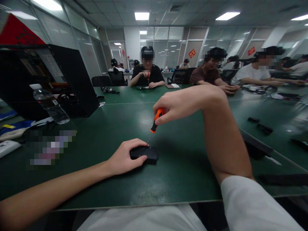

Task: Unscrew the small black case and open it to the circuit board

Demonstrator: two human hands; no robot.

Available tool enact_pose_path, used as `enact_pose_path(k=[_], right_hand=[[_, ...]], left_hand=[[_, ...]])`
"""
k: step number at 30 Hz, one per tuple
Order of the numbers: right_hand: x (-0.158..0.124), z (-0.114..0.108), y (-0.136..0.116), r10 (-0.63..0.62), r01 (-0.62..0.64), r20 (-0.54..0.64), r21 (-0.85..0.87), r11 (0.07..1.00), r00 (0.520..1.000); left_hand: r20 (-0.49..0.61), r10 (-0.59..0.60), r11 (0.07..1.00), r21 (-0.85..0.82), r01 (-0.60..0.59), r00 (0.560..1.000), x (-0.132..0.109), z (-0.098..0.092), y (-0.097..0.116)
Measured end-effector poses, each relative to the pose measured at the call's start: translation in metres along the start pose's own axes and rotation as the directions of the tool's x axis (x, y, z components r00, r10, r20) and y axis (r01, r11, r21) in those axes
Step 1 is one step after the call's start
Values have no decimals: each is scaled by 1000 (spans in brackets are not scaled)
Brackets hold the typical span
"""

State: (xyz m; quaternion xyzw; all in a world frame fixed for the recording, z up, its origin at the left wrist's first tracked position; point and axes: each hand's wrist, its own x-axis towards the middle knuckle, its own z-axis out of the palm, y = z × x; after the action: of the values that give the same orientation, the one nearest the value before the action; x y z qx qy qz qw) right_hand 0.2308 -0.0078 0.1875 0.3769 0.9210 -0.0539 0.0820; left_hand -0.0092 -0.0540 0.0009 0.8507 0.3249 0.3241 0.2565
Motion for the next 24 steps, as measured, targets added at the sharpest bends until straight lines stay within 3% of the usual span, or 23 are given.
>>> enact_pose_path(k=[4, 10, 24], right_hand=[[-4, 0, 0, 50, -51, 42, 25, 998, 998], [-11, 0, -6, 126, -126, -1, -26, 992, 992], [0, 0, -3, 26, -24, 65, -32, 999, 998]], left_hand=[[15, 39, 999, 8, -39, 999, -1, 0, 0], [55, 49, 999, 7, -49, 997, 0, -3, 0], [62, 19, 1000, 6, -20, 998, 1, -3, -1]])
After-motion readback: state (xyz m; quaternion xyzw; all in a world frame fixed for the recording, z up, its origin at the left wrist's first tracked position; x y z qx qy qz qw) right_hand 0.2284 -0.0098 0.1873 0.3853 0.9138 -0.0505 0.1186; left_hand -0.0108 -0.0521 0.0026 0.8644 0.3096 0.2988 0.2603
